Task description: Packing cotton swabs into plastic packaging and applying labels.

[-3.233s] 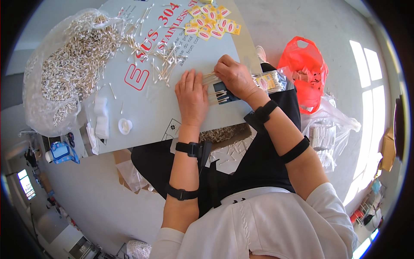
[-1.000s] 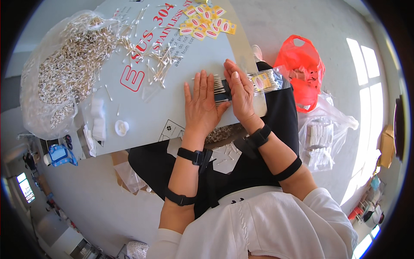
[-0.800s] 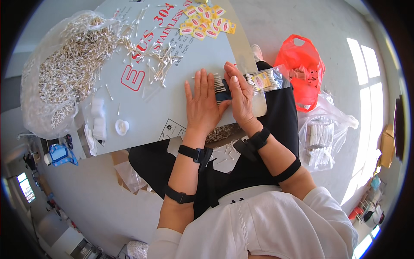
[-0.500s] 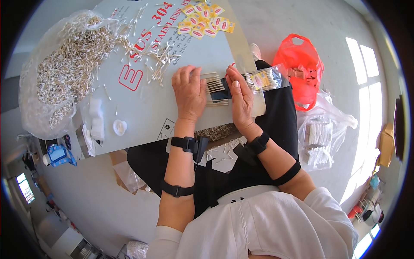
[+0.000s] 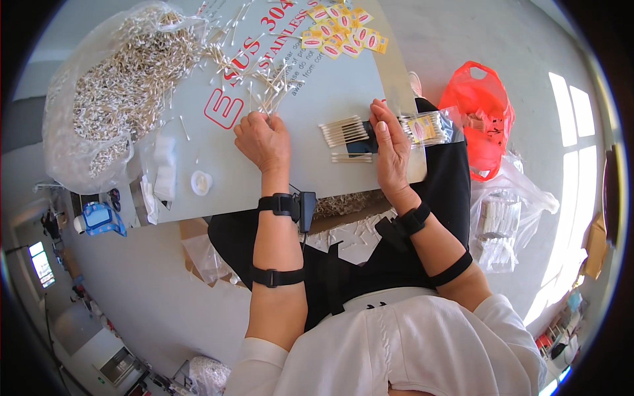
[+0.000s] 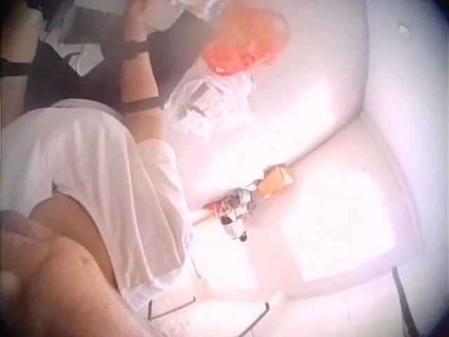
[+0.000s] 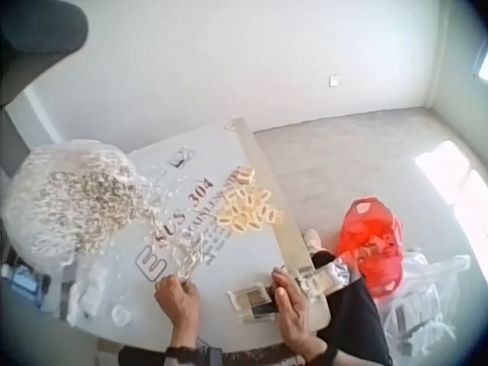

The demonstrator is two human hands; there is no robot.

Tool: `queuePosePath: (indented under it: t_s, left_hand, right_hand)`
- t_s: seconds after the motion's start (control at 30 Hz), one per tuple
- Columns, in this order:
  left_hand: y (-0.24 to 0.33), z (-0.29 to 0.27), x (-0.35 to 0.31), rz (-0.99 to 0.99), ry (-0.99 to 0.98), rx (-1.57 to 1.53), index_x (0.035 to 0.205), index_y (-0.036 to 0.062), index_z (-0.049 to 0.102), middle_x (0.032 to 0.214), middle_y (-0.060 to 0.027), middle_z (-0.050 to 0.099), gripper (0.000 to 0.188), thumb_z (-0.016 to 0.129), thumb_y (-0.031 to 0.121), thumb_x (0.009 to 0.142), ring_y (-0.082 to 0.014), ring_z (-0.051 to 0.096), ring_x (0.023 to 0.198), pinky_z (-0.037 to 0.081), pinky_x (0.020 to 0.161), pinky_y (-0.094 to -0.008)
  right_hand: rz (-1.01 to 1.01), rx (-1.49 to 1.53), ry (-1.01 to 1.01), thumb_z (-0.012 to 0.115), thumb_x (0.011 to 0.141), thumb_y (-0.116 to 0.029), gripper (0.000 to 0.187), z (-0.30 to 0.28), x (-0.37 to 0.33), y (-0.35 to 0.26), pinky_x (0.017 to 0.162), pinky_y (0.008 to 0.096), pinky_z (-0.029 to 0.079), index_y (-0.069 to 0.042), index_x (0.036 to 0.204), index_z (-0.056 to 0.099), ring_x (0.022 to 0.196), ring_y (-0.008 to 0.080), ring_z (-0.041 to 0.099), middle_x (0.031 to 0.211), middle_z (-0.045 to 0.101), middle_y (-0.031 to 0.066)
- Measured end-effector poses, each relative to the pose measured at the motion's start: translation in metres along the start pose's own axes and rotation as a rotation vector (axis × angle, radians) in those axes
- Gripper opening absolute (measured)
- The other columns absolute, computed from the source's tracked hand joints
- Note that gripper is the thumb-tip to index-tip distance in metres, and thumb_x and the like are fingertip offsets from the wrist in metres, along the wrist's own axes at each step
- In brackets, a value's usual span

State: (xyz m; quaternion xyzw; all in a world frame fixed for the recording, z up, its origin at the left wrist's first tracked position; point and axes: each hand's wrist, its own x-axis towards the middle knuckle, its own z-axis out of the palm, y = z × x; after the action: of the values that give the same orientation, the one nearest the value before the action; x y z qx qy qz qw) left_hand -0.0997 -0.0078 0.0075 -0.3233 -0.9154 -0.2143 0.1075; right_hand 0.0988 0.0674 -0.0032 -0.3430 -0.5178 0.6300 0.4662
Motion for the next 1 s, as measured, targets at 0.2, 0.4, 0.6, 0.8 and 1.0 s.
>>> queuePosePath:
  t_s: [0.2, 0.4, 0.6, 0.8, 1.0]
  left_hand:
    - [0.003, 0.01, -0.012, -0.024, 0.081, -0.138, 0.085, 0.0081, 0.059, 0.086, -0.0075, 0.061, 0.012, 0.069, 0.008, 0.079, -0.0313, 0.055, 0.087, 0.044, 0.074, -0.0448]
    - [0.002, 0.007, -0.013, 0.086, 0.188, -0.212, 0.085, 0.009, 0.06, 0.084, -0.0063, 0.059, 0.013, 0.071, 0.006, 0.077, -0.0305, 0.054, 0.086, 0.044, 0.073, -0.0439]
    - [0.031, 0.002, -0.013, 0.334, 0.049, -0.229, 0.087, 0.0101, 0.06, 0.089, -0.0053, 0.058, 0.018, 0.073, 0.008, 0.074, -0.0298, 0.053, 0.092, 0.042, 0.077, -0.0441]
    - [0.01, 0.01, -0.002, 0.16, 0.109, -0.11, 0.084, 0.0116, 0.061, 0.09, -0.0052, 0.057, 0.017, 0.072, 0.006, 0.073, -0.0302, 0.052, 0.092, 0.041, 0.077, -0.0445]
    - [0.013, 0.008, 0.008, 0.264, 0.099, -0.267, 0.082, 0.0115, 0.061, 0.088, -0.0049, 0.056, 0.017, 0.072, 0.003, 0.072, -0.0298, 0.051, 0.09, 0.041, 0.077, -0.0441]
  right_hand:
    - [0.016, -0.007, -0.001, 0.052, 0.102, -0.02, 0.034, -0.003, 0.0, -0.001, 0.109, 0.0324, 0.035, 0.003, 0.127, 0.056, 0.133, 0.0221, 0.044, 0.139, 0.052, 0.0127]
    - [0.037, -0.015, -0.017, 0.052, 0.101, -0.019, 0.033, -0.001, 0.0, -0.005, 0.107, 0.0321, 0.036, 0.003, 0.126, 0.057, 0.13, 0.0212, 0.046, 0.139, 0.052, 0.0125]
    - [0.017, -0.005, -0.011, 0.052, 0.101, -0.019, 0.033, -0.001, 0.0, -0.002, 0.106, 0.0319, 0.037, 0.004, 0.125, 0.057, 0.128, 0.0204, 0.047, 0.138, 0.053, 0.0127]
    - [0.033, -0.018, -0.019, 0.052, 0.101, -0.019, 0.032, -0.002, 0.0, -0.005, 0.106, 0.0315, 0.037, 0.003, 0.124, 0.057, 0.128, 0.0201, 0.047, 0.137, 0.053, 0.0116]
    - [0.041, -0.014, -0.014, 0.052, 0.101, -0.019, 0.031, -0.001, 0.001, -0.006, 0.106, 0.0312, 0.037, 0.003, 0.123, 0.057, 0.128, 0.0201, 0.047, 0.137, 0.054, 0.0112]
